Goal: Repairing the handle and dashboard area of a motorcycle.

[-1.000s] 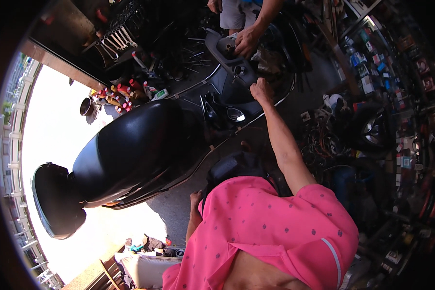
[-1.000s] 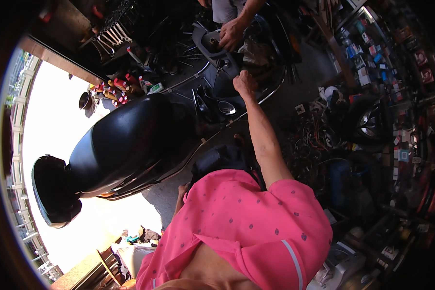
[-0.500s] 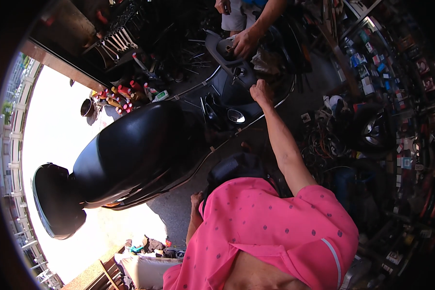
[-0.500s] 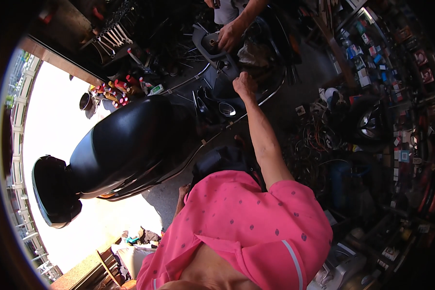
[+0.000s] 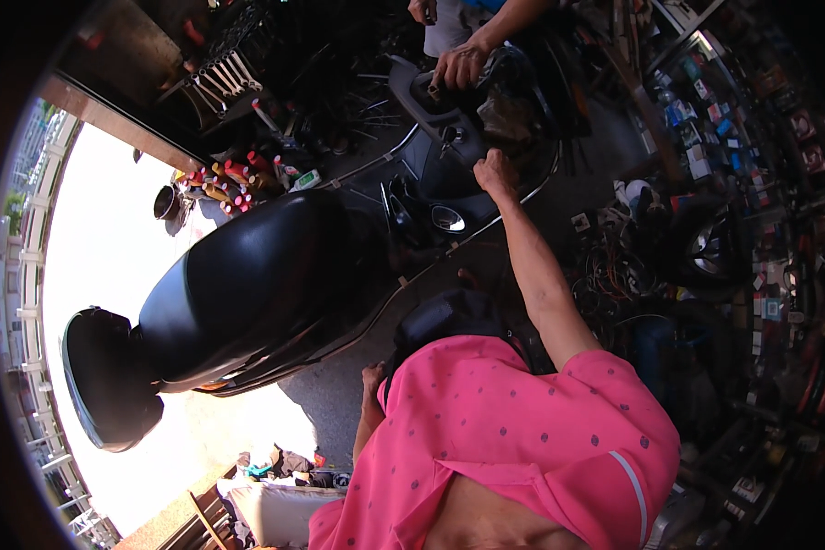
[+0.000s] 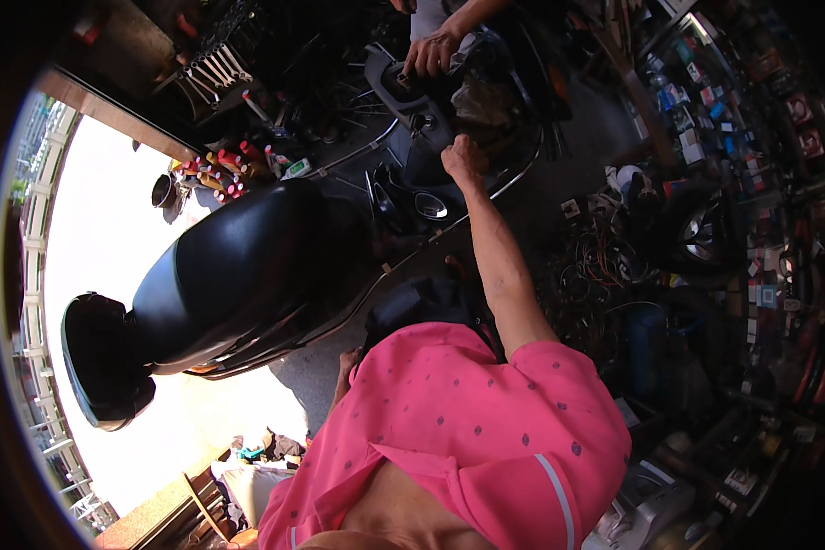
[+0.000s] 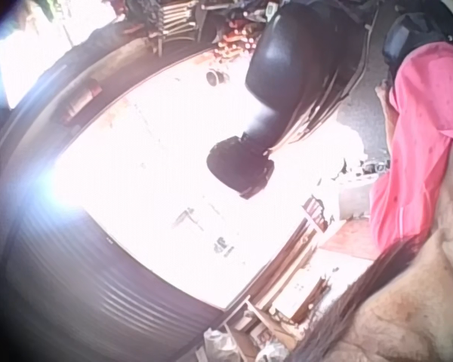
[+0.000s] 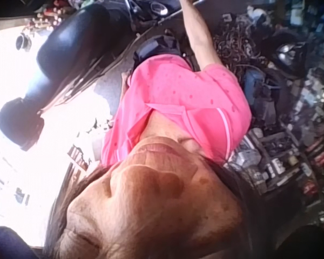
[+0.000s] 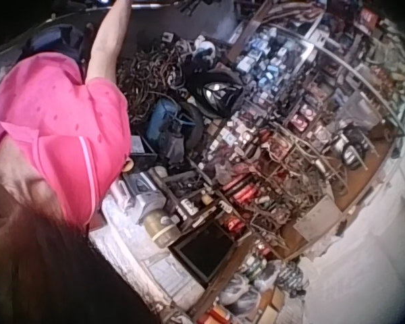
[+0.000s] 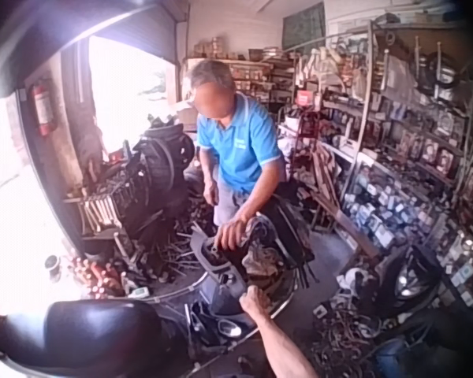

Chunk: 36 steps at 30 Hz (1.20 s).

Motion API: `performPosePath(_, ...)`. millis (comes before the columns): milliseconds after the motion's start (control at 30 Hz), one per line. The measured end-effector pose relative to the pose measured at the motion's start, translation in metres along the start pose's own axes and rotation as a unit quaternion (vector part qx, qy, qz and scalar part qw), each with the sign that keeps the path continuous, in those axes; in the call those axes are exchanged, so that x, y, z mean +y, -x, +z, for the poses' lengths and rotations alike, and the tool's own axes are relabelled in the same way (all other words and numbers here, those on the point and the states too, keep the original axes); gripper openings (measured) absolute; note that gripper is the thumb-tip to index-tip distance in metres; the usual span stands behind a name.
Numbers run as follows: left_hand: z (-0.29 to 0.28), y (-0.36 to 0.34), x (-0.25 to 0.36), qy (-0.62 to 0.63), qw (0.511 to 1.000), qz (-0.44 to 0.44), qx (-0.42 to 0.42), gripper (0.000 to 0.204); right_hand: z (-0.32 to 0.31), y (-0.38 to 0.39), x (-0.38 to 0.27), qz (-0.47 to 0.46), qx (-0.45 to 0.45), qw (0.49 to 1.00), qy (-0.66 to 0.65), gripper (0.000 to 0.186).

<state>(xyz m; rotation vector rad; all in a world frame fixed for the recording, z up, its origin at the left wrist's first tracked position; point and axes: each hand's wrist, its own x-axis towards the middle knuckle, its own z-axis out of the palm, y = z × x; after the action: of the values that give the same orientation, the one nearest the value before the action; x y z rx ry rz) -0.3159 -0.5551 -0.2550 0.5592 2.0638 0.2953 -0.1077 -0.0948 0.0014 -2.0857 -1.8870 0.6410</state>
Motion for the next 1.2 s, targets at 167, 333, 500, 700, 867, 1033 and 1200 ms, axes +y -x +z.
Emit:
performPosePath(167,0.000,0.002,-0.001,-0.012,1.000,0.004,-0.010,0.040,0.002,-0.001,0.001,0.011,-0.011,1.000,0.010,0.029)
performPosePath(333,-0.001,0.006,0.004,-0.096,0.990,0.104,0.008,0.039,0.003,-0.001,0.001,0.006,-0.005,1.000,0.010,0.029)
performPosePath(500,0.000,0.007,0.007,-0.066,0.995,0.071,-0.006,0.039,0.002,-0.002,0.000,0.002,0.004,1.000,0.008,0.029)
performPosePath(700,0.002,0.009,0.008,0.026,0.999,0.024,0.008,0.040,0.000,-0.001,-0.001,0.002,0.004,1.000,0.013,0.029)
performPosePath(867,-0.002,0.005,0.009,0.005,1.000,0.009,-0.028,0.039,0.001,-0.002,0.002,-0.001,-0.005,1.000,0.023,0.028)
performPosePath(1033,0.000,0.007,0.013,0.004,1.000,0.028,0.004,0.037,0.002,-0.004,0.003,-0.033,0.014,0.999,0.016,0.027)
performPosePath(1200,-0.004,0.011,0.021,-0.002,1.000,-0.007,-0.005,0.035,0.000,0.000,0.000,-0.013,0.004,1.000,0.006,0.027)
